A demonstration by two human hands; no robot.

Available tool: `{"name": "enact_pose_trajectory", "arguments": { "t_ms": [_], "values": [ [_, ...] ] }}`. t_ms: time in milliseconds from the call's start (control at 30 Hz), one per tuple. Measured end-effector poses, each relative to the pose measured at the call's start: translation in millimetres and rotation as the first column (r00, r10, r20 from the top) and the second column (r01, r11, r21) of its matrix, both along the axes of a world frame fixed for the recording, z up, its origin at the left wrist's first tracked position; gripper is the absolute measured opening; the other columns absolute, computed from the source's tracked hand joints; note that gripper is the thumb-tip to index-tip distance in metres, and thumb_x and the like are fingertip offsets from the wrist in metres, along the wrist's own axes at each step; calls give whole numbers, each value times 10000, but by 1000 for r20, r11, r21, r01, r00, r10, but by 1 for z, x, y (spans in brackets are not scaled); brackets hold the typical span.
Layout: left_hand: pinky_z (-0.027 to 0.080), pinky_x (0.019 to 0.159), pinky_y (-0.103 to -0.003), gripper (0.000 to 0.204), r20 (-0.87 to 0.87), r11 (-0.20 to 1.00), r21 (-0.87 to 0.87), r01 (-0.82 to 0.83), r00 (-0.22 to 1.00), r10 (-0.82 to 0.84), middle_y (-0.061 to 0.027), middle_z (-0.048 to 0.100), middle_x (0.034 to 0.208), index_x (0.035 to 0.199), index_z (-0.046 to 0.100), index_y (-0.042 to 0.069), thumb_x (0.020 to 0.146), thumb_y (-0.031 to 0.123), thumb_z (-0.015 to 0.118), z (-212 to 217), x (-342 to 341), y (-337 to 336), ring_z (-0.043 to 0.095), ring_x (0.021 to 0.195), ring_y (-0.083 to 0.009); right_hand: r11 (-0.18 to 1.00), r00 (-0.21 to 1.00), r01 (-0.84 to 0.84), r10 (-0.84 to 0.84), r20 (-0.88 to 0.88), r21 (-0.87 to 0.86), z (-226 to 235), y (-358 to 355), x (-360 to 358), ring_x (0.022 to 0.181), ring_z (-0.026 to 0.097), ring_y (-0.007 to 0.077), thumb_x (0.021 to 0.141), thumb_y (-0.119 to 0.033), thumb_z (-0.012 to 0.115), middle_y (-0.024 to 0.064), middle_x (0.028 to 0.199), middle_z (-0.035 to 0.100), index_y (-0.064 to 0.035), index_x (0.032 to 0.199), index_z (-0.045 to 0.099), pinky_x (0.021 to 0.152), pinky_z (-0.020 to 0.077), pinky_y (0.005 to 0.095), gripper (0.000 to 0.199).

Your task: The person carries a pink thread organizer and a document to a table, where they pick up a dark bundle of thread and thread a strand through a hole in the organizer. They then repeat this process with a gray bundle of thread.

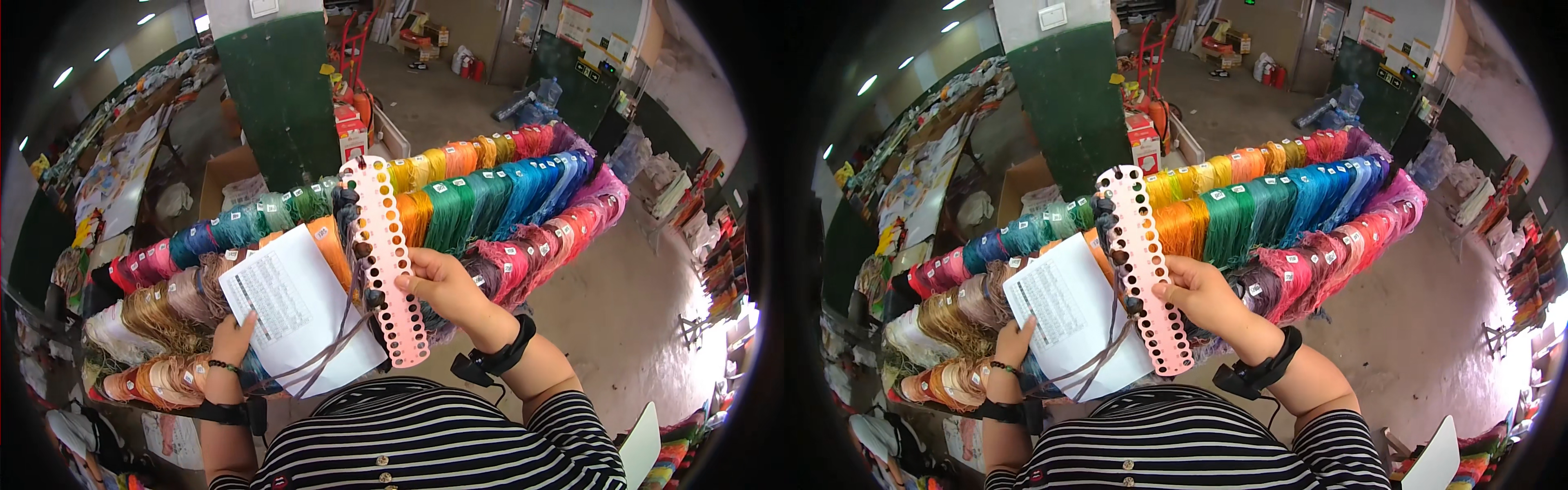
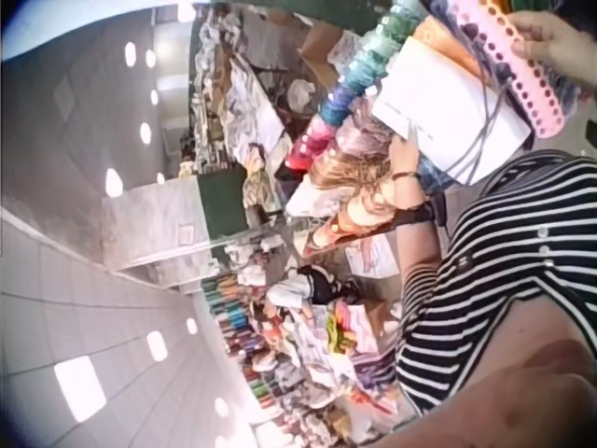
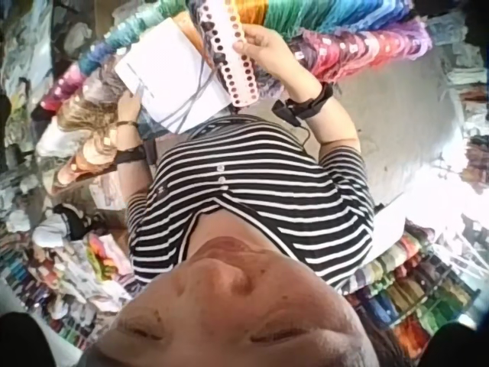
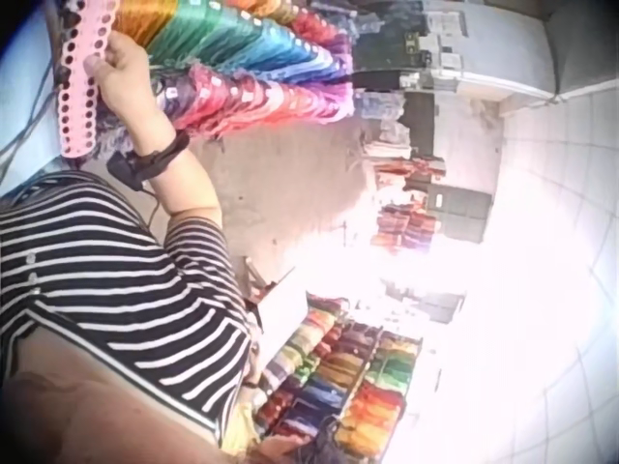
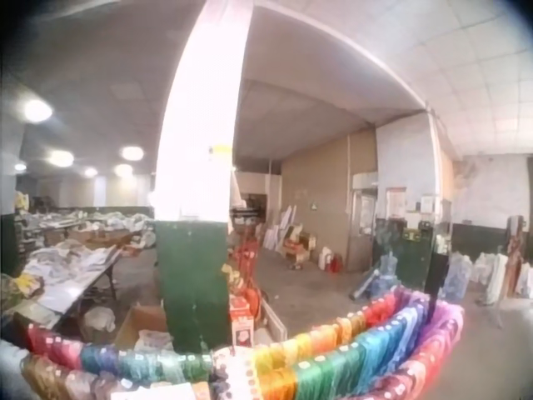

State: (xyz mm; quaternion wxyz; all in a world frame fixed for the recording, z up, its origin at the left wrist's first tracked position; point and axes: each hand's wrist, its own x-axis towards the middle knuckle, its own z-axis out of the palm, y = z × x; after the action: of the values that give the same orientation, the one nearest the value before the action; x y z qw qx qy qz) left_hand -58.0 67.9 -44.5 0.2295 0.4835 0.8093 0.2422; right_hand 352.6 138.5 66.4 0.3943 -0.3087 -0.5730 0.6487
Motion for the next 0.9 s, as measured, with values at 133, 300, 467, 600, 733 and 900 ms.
{"name": "enact_pose_trajectory", "arguments": {
  "t_ms": [133,300,467,600,733,900],
  "values": [
    [504,813,-313,343,404,973,218,75,901,-160,-167,716,1034,1089,662,-79,927,223,679,-4,-3,-12,676,917,-213,1000,999,-28,29,40,-6,1,-5,-5,1023,645,112,964,36,543,72,1176,668,55,1336,518,921,501,273,373],
    [494,821,-283,250,753,884,393,-253,641,-151,-83,696,1058,1154,620,-67,950,78,624,6,-9,-38,629,905,-134,1000,998,-28,28,59,-10,-6,-12,-26,924,636,73,966,15,563,41,1061,678,37,1286,554,817,516,239,320],
    [481,847,-282,207,423,688,634,-352,903,72,-79,666,1069,1150,580,-53,996,82,547,17,-53,-95,599,939,-134,993,992,-110,113,64,-51,4,-28,-61,907,622,57,983,-3,546,11,1063,671,15,1315,548,803,509,232,332],
    [484,841,-281,196,484,468,701,-539,840,244,-93,655,1106,1148,576,-42,1015,94,529,9,-115,-173,602,960,-135,969,955,-244,246,166,-32,10,-37,-98,944,582,47,995,-33,540,-1,1100,652,-24,1385,528,831,478,224,390],
    [486,746,-309,165,478,184,765,-617,736,480,-88,662,975,1023,592,-43,1002,118,560,11,-144,-254,588,851,-153,906,884,-399,339,321,142,27,-45,-152,1017,562,81,995,-74,547,15,1136,640,3,1349,544,900,455,251,362],
    [453,622,-414,246,118,207,651,-730,366,923,-179,609,721,839,595,-20,885,194,708,-9,-123,-313,537,629,-300,719,668,-670,474,573,186,59,-67,-196,777,573,72,923,-124,634,6,868,668,4,1218,649,714,476,243,322]
  ]
}}
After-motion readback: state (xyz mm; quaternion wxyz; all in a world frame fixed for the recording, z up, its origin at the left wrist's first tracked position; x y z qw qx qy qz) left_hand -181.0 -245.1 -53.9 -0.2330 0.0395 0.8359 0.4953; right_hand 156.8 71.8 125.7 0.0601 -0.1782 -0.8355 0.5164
